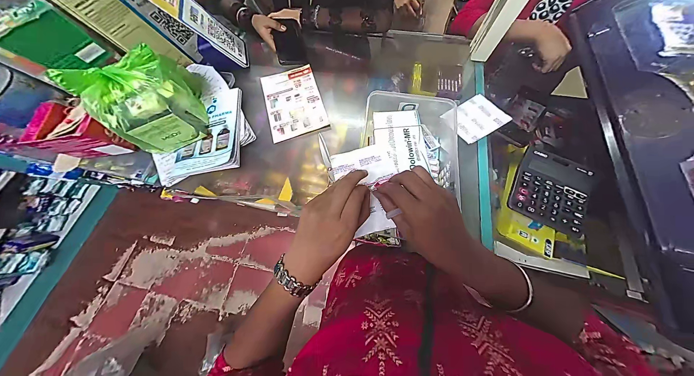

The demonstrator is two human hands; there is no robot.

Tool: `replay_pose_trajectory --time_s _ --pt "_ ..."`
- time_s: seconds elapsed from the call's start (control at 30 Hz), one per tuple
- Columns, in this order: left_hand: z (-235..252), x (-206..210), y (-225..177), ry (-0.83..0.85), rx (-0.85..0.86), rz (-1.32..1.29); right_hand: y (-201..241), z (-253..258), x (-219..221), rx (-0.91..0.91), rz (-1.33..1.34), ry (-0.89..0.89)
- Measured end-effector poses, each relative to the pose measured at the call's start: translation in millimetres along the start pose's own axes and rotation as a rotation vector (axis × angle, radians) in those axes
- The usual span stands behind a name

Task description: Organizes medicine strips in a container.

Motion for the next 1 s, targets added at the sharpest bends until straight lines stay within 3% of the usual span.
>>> replay_pose_trajectory --time_s 0.1,0.23,0.33,0.4,0.47,0.53,0.67,0.73,0.9,1.0 --pt "9 4 0 0.042 0.02 0.0 -5 1 -7 0.028 -0.04 -0.064" --pt "42 26 -1 0.125 0.102 -0.134 -34 -1 -50 0.152 -0.113 -0.211" --pt "57 52 7 0.263 0.122 -0.22 -65 -14 -71 0.295 -0.195 -0.201" --pt "60 59 17 0.325 0.048 -0.271 -78 -27 -73 0.396 -0.2 -0.101" --pt "57 56 28 0.286 -0.085 -0.285 -82 -38 -67 0.474 -0.143 -0.025" --pt "48 55 37 0.271 -0.283 -0.26 -79 -45 -60 0.546 -0.086 0.04" --pt "27 67 44 0.422 -0.645 -0.313 -82 -49 -53 0.678 -0.011 0.117" --pt "24 67 47 0.415 -0.654 -0.333 -91 -51 -57 0.781 0.006 0.208" --pt "25 51 53 0.37 -0.762 -0.403 -91 -45 -47 1.008 -0.028 0.78" --pt "28 27 55 0.295 -0.788 -0.384 -83 -42 -35 1.023 -0.058 0.891"
Point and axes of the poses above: each hand's wrist, its own z-axis towards the middle knuckle, its own x-axis out of the palm, y = z × x, the point moved 3 cm from there along z, towards the middle knuckle, and after that the axes turned 12 degrees about -y, right-handed, at the moved point
